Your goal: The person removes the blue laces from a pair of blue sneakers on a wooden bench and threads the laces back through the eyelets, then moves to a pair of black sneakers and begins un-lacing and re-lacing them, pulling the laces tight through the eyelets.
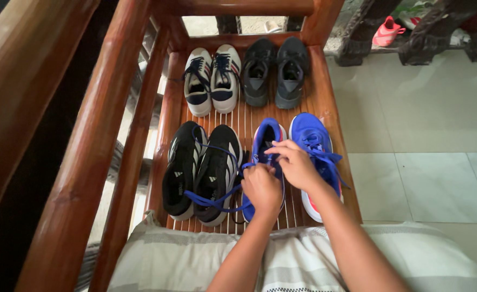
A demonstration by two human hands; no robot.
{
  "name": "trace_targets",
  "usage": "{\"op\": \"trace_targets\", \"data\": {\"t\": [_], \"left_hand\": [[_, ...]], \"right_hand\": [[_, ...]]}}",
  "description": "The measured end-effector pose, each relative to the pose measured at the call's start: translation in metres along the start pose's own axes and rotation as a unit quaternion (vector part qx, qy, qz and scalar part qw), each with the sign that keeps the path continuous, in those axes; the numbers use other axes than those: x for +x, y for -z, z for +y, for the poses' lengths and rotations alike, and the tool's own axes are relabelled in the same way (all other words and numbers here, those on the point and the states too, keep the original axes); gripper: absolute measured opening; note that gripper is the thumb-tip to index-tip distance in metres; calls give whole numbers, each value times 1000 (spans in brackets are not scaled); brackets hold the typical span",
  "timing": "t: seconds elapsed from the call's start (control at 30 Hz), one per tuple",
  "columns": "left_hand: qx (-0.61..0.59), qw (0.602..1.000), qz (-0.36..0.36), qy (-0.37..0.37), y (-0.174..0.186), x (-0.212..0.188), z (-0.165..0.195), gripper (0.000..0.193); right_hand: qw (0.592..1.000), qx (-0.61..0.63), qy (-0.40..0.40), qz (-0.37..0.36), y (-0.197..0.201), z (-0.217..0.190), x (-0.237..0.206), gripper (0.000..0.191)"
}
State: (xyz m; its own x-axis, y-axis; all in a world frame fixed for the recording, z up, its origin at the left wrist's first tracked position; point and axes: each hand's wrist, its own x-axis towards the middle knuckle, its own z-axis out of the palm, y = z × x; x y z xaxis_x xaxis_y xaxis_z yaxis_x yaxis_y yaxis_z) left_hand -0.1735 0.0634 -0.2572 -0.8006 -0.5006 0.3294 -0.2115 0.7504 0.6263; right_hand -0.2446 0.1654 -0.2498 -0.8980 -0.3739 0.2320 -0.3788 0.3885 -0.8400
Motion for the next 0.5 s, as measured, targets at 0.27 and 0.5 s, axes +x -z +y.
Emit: {"op": "trace_targets", "data": {"t": [0.27, 0.5], "left_hand": [[140, 986, -37, -79, -6, 22, 2, 21], [27, 995, -26, -92, 6, 35, 21, 16]], "right_hand": [[1000, 7, 24, 19, 0, 5, -4, 41], [988, 139, -59, 31, 5, 11, -6, 37]]}}
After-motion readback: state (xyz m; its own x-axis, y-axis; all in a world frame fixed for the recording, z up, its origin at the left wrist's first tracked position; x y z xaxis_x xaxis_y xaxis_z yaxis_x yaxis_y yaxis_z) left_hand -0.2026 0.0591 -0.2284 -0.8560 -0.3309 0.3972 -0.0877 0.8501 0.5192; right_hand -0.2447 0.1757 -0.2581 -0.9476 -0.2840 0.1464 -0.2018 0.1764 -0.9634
